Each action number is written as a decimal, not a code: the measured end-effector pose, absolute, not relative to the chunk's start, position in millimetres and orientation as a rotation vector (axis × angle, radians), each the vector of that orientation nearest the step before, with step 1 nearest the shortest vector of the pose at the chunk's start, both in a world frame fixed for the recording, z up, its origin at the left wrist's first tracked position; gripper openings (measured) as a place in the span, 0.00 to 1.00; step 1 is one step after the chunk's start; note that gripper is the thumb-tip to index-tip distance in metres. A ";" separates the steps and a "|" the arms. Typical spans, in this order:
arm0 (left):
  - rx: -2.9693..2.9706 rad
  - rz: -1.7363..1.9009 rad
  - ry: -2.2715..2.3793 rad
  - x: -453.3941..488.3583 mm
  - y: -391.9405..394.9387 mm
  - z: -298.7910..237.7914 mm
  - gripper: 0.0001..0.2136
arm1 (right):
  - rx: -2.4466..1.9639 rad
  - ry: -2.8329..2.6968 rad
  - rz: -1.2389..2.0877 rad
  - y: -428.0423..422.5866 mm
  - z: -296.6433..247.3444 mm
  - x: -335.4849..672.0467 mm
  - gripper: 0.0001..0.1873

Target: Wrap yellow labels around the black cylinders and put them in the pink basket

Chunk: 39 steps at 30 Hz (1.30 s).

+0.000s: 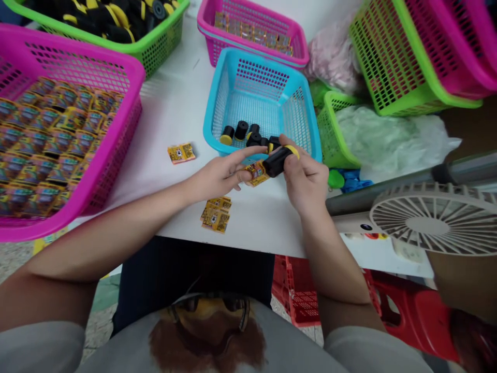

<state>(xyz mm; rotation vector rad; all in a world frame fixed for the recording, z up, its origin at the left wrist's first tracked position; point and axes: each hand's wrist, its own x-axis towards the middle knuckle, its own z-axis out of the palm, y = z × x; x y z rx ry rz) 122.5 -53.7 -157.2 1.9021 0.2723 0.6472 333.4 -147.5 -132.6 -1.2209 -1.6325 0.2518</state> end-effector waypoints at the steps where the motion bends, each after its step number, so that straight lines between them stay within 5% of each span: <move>1: 1.911 0.686 0.281 122.0 -54.3 -155.1 0.29 | -1.221 -1.610 0.251 -147.9 -131.2 332.3 0.22; 13: 1.851 0.868 0.357 121.9 -68.9 -144.9 0.29 | -1.304 -1.810 0.040 -149.9 -132.0 331.6 0.29; 20: 1.952 0.980 0.452 121.5 -66.8 -151.1 0.26 | -1.113 -1.962 0.051 -152.6 -133.6 325.5 0.23; 32: 2.263 1.035 0.421 115.9 -69.5 -144.0 0.11 | -1.171 -1.377 0.795 -155.2 -129.1 310.7 0.21; 39: 2.366 1.009 0.478 115.9 -68.9 -144.2 0.11 | -1.252 -1.299 0.861 -154.2 -119.5 303.9 0.24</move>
